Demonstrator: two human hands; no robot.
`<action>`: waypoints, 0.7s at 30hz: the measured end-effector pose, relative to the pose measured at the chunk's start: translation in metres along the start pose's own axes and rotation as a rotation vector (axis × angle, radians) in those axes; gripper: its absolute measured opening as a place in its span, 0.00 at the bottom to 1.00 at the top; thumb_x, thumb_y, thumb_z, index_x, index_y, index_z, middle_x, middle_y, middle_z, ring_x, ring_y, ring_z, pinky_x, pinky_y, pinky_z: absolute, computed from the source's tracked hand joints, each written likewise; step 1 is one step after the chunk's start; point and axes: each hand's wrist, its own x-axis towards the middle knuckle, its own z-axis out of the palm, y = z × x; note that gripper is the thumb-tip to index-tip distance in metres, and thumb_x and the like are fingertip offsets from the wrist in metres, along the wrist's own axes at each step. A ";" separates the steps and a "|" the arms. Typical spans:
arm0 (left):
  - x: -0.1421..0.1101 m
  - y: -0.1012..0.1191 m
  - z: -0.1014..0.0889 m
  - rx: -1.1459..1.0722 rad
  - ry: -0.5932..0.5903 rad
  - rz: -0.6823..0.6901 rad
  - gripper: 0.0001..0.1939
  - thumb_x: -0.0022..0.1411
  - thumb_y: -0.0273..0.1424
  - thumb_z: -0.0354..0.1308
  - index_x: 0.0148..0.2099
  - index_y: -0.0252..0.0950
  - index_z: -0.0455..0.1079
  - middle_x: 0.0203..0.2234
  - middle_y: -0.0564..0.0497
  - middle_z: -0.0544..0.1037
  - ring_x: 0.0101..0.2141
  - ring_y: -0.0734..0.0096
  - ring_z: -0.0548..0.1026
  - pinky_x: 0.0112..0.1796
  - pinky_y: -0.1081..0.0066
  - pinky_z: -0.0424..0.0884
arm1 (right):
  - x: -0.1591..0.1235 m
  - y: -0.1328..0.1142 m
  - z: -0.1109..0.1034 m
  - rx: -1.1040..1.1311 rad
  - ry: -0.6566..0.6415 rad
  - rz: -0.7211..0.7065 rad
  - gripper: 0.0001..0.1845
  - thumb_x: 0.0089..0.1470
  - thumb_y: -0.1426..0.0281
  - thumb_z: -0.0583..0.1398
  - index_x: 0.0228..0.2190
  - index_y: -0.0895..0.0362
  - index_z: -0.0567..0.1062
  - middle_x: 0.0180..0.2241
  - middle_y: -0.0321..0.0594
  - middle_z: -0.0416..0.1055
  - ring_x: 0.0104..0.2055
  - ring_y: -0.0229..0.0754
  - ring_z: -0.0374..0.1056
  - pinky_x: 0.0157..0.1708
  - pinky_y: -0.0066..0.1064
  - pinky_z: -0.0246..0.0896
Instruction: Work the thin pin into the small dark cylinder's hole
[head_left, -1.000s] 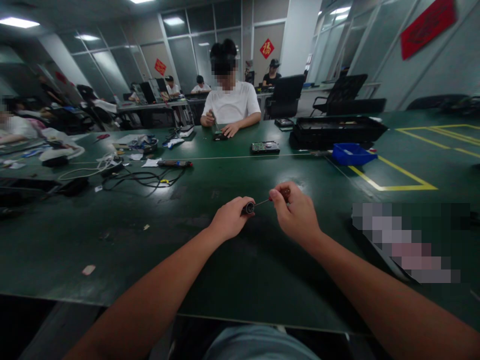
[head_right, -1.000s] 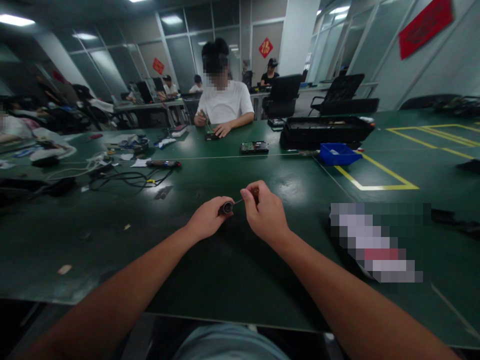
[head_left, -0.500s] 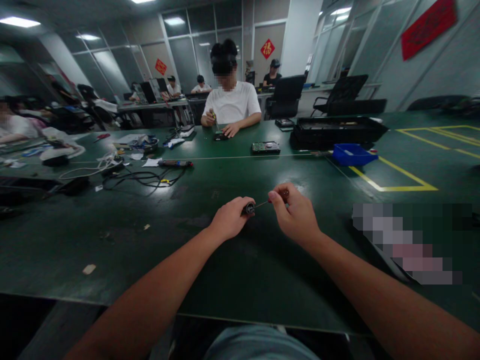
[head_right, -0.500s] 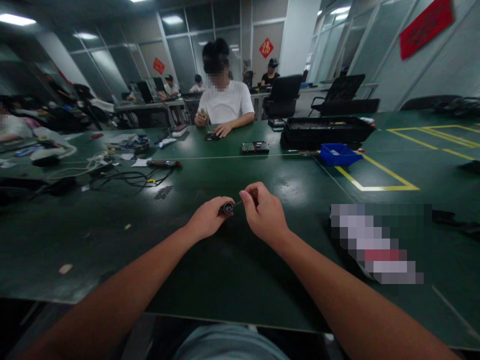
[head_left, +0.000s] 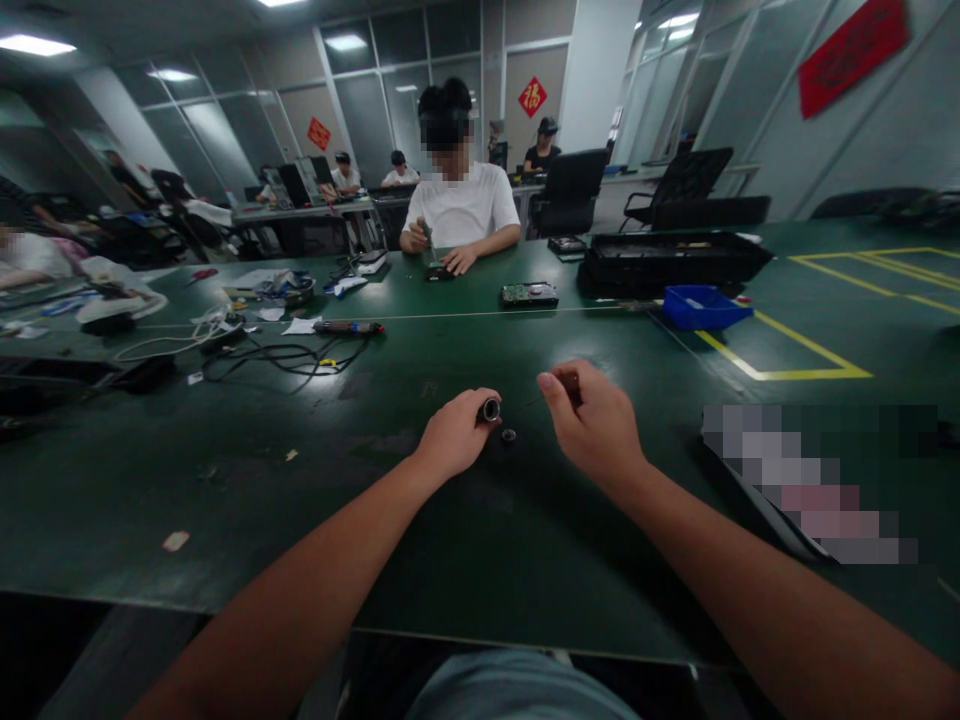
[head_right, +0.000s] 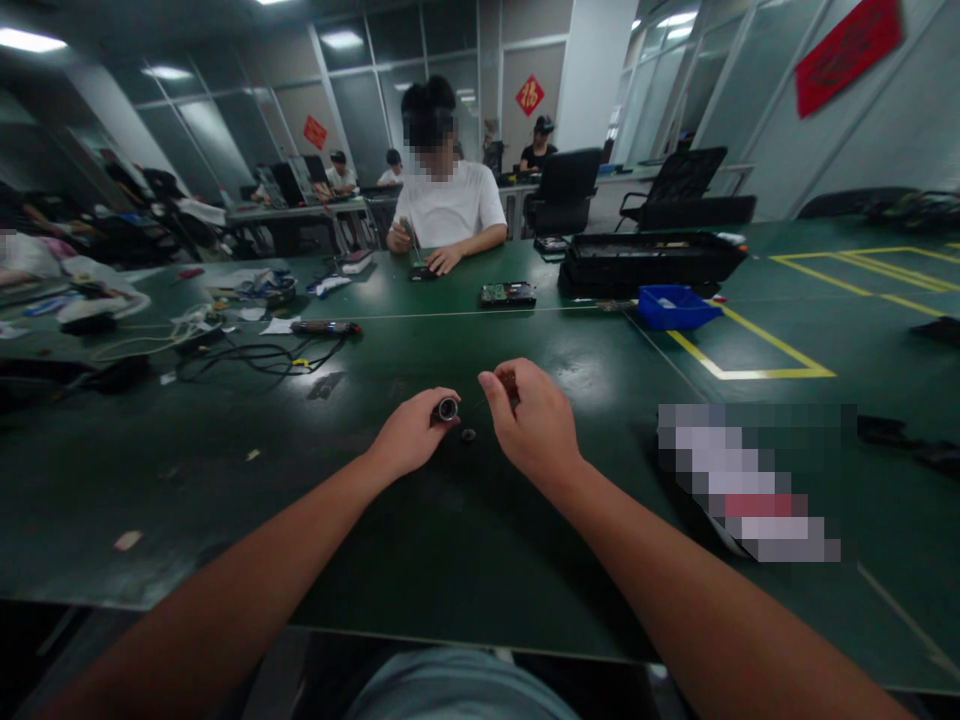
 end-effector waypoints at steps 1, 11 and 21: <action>0.000 0.000 0.000 0.003 0.015 -0.009 0.13 0.63 0.29 0.59 0.50 0.44 0.70 0.44 0.49 0.77 0.45 0.61 0.75 0.48 0.61 0.69 | 0.001 0.001 0.001 -0.007 0.018 -0.030 0.14 0.65 0.59 0.53 0.32 0.54 0.69 0.31 0.43 0.71 0.33 0.44 0.67 0.33 0.35 0.57; 0.002 0.000 0.000 0.045 0.045 -0.068 0.12 0.63 0.30 0.60 0.50 0.43 0.70 0.43 0.49 0.77 0.44 0.62 0.75 0.47 0.63 0.69 | -0.003 0.013 0.017 -0.235 -0.538 0.052 0.11 0.61 0.62 0.56 0.39 0.53 0.76 0.33 0.40 0.77 0.32 0.43 0.70 0.28 0.32 0.54; 0.000 -0.001 0.002 0.048 0.030 -0.057 0.12 0.63 0.30 0.59 0.49 0.43 0.69 0.43 0.49 0.77 0.43 0.62 0.75 0.44 0.64 0.68 | -0.006 0.022 0.033 -0.254 -0.764 -0.017 0.12 0.55 0.58 0.62 0.39 0.50 0.79 0.37 0.40 0.77 0.37 0.46 0.72 0.30 0.32 0.58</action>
